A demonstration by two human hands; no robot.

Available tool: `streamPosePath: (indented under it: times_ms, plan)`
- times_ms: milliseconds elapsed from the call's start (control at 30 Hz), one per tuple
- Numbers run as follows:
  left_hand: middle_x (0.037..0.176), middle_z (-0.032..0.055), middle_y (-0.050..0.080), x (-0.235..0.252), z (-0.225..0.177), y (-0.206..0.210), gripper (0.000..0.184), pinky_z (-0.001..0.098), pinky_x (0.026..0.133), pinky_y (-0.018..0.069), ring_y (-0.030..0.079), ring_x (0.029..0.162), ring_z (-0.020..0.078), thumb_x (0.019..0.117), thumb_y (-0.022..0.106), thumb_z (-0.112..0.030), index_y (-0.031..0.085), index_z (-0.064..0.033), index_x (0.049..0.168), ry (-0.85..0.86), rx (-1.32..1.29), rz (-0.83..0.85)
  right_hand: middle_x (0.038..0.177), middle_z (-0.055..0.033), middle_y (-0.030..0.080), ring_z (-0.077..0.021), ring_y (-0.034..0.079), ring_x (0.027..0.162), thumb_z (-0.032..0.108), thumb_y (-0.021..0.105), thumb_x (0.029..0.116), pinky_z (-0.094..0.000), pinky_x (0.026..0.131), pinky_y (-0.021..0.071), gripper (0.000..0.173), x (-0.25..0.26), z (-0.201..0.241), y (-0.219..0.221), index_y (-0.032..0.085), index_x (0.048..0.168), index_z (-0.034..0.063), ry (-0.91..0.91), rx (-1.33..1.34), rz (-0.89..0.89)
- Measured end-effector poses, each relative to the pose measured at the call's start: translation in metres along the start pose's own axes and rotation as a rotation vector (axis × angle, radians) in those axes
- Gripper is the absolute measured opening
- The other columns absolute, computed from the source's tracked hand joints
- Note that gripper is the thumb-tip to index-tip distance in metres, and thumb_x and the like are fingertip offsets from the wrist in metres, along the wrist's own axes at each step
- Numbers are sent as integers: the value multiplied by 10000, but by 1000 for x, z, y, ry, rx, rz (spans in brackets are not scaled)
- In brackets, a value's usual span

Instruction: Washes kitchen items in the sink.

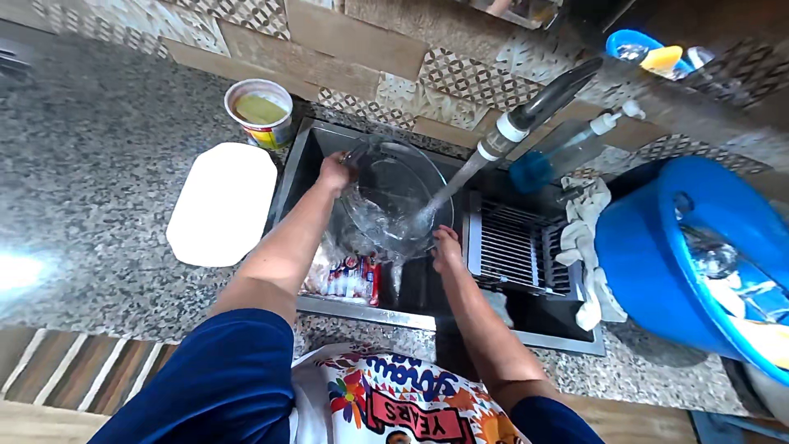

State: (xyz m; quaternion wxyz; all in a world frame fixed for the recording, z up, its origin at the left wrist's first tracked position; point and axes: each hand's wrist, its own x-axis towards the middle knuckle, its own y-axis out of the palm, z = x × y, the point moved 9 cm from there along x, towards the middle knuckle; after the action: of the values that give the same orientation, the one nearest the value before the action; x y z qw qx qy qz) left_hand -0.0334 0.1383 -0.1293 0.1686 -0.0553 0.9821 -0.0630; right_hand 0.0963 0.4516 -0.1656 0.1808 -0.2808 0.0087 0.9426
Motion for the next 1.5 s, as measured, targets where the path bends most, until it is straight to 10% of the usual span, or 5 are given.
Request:
streamPosePath:
  times_ms: [333, 500, 633, 1133, 1500]
  plan:
    - [1392, 146, 636, -72, -105, 94, 540, 634, 1049, 473, 605, 1275, 386, 922, 592, 8, 626, -209, 1415, 414, 729, 162, 1579, -180, 371, -284, 493, 1372, 517, 162, 1098, -461, 1070, 471, 665, -34, 68, 85, 180, 1594, 74, -109, 177, 487]
    - [1446, 171, 596, -97, -92, 154, 368, 518, 1120, 450, 565, 1343, 360, 1002, 499, 8, 694, -89, 1299, 785, 862, 200, 733, 25, 558, -77, 547, 604, 414, 356, 1096, -248, 577, 495, 323, -19, 102, 76, 531, 1006, 157, -77, 577, 280]
    - [1452, 199, 584, -107, -84, 165, 341, 498, 1194, 362, 539, 1369, 370, 986, 524, -1, 698, -52, 1275, 906, 783, 226, 693, 36, 517, -50, 471, 514, 263, 434, 1050, -202, 485, 434, 171, -15, 94, 61, 527, 946, 164, -57, 545, 258]
    - [930, 109, 675, -89, -117, 205, 248, 352, 708, 557, 635, 746, 150, 1037, 592, -181, 648, 1, 1197, 216, 149, 663, 803, -13, 623, -163, 644, 731, 279, 238, 1107, -382, 674, 580, 335, 40, 116, 18, 540, 1079, 136, -113, 83, 487]
    - [1228, 296, 657, -16, 30, 55, 355, 686, 981, 477, 635, 1165, 462, 1029, 552, -236, 651, 31, 1239, -82, 783, 287, 1003, -99, 700, -181, 682, 800, 365, 403, 1109, -340, 685, 577, 426, 20, 121, 35, 491, 1403, 70, -84, -286, 301]
